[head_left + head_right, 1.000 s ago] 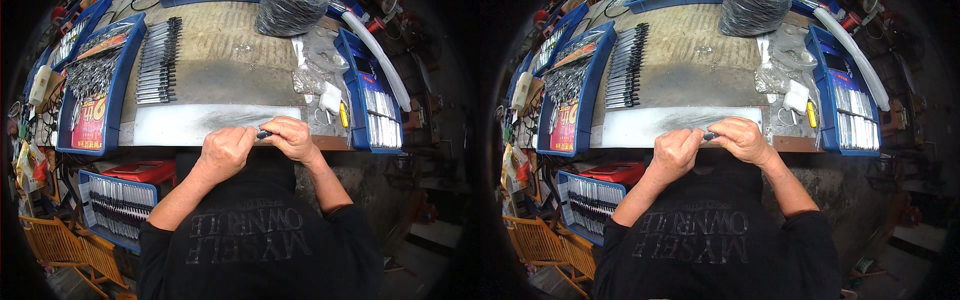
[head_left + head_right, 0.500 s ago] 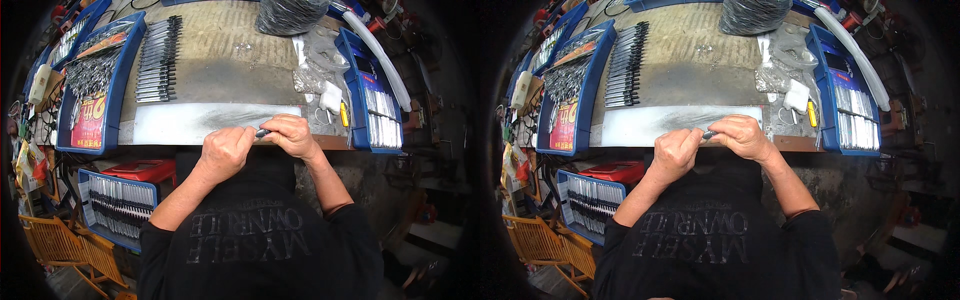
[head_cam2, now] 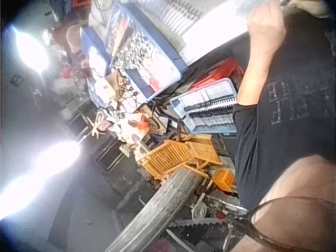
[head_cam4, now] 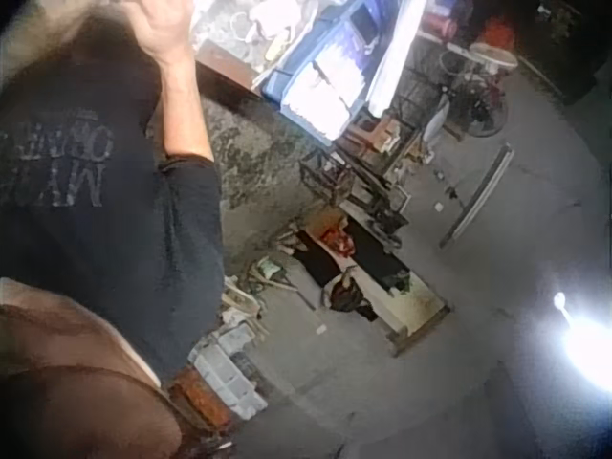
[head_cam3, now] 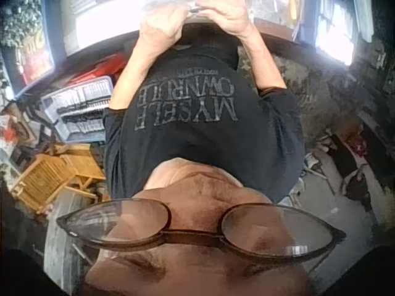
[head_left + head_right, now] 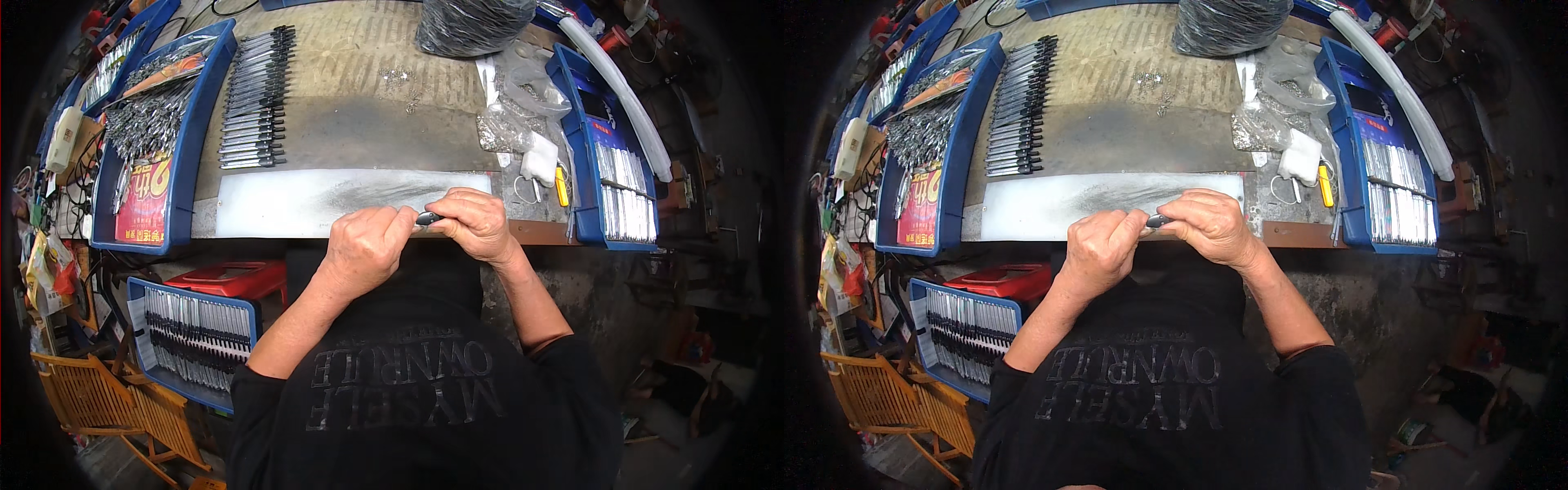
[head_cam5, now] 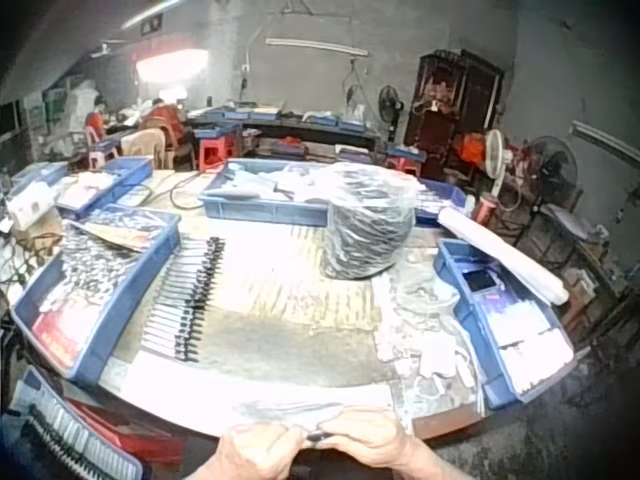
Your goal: The person assembles small components by hand, picking up metal and plastic parts from containers on the workstation and attaching them together over a white pad.
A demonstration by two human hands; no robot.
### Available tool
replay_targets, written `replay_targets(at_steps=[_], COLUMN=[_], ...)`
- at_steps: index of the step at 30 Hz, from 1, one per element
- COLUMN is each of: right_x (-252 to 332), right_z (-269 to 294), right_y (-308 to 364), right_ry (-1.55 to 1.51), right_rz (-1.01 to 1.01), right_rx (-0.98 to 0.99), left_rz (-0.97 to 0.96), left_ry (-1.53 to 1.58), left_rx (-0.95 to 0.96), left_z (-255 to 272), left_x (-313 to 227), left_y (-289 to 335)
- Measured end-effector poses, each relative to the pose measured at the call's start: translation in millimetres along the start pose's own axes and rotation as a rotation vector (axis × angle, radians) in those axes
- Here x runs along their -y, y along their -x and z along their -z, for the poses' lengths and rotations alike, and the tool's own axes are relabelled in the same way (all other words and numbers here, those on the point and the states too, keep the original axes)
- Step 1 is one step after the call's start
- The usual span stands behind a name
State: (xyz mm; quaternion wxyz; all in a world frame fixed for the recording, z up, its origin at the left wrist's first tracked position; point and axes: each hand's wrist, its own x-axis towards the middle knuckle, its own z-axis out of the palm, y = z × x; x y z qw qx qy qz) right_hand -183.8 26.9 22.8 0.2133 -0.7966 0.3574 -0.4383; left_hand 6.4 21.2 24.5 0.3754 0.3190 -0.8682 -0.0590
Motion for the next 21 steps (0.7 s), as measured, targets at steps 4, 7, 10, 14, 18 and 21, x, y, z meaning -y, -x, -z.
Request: replay_targets(at_steps=[4, 7, 10, 14, 18, 21], right_x=[0.2, 0.8, 0.3, 0.9, -2.5, -2.2], right_z=[2.9, 6.4, 7.3, 6.3, 4.8, 4.7], right_y=[0.2, -0.1, 0.2, -0.4, 4.4, 5.9], right_ry=[-0.007, -0.018, -0.017, -0.007, 0.018, 0.023], right_rz=[0.026, 0.041, 0.04, 0.027, 0.01, -0.011], right_rx=[0.044, 0.074, 0.081, 0.042, 0.016, 0.003], left_rz=[-0.055, -0.09, -0.107, -0.075, -0.006, 0.036], left_ry=[0.069, 0.084, 0.053, 0.022, 0.014, 0.029], left_rx=[0.032, 0.086, 0.083, 0.06, 0.026, 0.064], left_z=[4.1, 7.0, 5.6, 3.4, -3.2, -3.2], left_x=[3.8, 7.8, 8.5, 3.0, -1.1, -1.4], left_y=[-2.1, -2.2, -3.5, -4.3, -1.3, -1.3])
